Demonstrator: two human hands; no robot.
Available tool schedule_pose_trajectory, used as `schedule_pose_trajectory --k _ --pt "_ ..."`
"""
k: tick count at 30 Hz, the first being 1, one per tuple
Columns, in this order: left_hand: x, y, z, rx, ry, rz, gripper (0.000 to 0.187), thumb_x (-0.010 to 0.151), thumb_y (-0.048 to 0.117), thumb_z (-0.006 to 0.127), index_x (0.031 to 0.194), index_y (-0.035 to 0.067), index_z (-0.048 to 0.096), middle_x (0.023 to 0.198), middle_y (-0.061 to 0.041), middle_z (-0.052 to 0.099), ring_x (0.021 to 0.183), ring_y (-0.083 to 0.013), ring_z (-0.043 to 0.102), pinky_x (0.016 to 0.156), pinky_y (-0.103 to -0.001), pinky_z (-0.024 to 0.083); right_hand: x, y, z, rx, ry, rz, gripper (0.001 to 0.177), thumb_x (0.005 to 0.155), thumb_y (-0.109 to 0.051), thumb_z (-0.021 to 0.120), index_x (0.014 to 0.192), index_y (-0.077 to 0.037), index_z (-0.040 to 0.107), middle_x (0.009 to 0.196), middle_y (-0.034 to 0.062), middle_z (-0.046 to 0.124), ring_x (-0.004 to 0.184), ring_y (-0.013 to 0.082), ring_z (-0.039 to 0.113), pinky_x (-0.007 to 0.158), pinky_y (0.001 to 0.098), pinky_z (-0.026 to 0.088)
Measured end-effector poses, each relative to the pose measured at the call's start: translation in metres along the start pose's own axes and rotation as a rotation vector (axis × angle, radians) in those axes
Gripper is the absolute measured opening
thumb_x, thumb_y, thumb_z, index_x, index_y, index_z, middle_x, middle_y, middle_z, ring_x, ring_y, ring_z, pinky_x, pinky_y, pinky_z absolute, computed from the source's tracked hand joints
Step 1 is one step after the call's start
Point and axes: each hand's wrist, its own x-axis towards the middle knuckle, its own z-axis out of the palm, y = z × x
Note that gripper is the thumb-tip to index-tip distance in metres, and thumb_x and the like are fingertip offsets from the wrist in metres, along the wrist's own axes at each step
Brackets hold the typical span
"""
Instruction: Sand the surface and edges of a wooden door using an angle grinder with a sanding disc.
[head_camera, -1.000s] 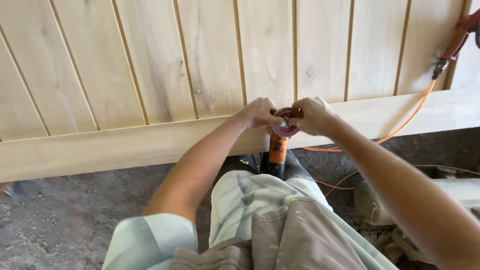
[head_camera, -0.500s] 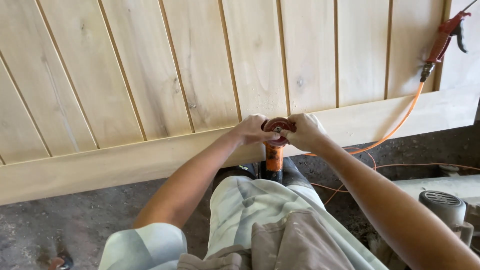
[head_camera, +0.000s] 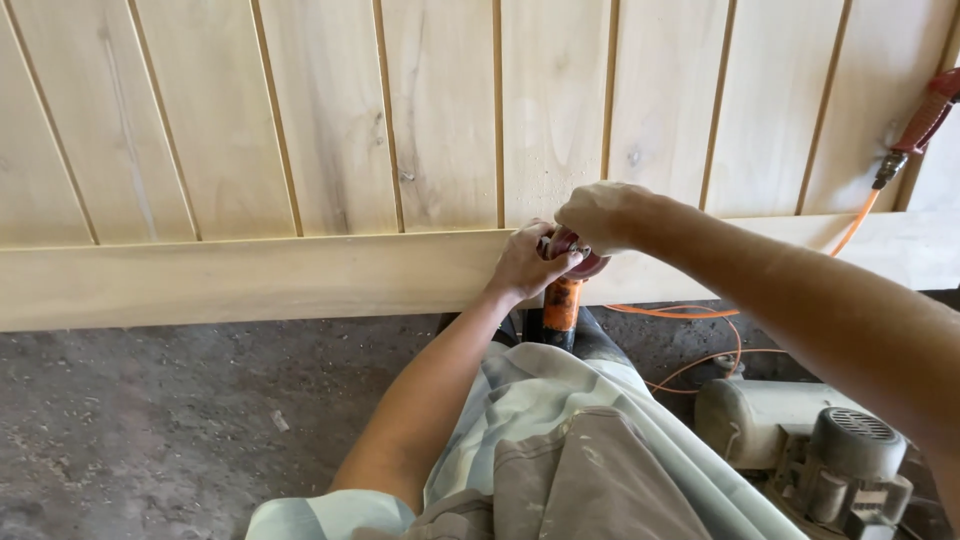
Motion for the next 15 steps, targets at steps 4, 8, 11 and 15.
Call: schedule_pose_trajectory --k 4,8,11,15 --pt "0.011 -0.009 -0.005 -0.020 0.002 0.048 0.057 0.073 0.050 0.079 0.100 0.001 0.075 0.101 -0.014 0.072 0.093 -0.0269 0.073 0.083 -0.039 0.057 0.016 0.019 0.025 0.022 0.091 -0.007 0.036 0.082 -0.024 0.085 0.110 -0.006 0.072 0.096 0.0095 0.078 0.080 0.0192 0.075 0.072 0.0333 0.063" --pt "0.039 -0.026 -0.011 0.155 -0.236 -0.013 0.051 0.071 0.056 0.079 0.091 0.009 0.080 0.081 -0.009 0.076 0.075 -0.0214 0.073 0.070 -0.035 0.057 0.003 0.019 0.041 0.428 0.193 0.139 0.027 0.093 -0.020 0.072 0.117 -0.007 0.070 0.099 0.0129 0.078 0.080 0.0230 0.076 0.072 0.0380 0.063" --pt "0.063 -0.027 -0.019 0.238 -0.392 -0.036 0.052 0.071 0.058 0.079 0.084 0.008 0.080 0.074 -0.011 0.074 0.064 -0.0201 0.069 0.056 -0.032 0.055 0.004 0.022 0.069 0.646 0.332 0.203 0.030 0.092 -0.022 0.073 0.117 -0.005 0.071 0.100 0.0151 0.078 0.081 0.0252 0.076 0.076 0.0390 0.062" --pt "0.093 -0.013 -0.024 0.403 -0.586 -0.111 0.053 0.064 0.056 0.081 0.079 0.005 0.081 0.072 -0.008 0.075 0.061 -0.0147 0.068 0.047 -0.029 0.051 -0.007 0.000 0.099 1.199 0.522 0.390 0.034 0.093 -0.019 0.070 0.123 -0.004 0.068 0.098 0.0176 0.077 0.079 0.0309 0.078 0.073 0.0427 0.065"
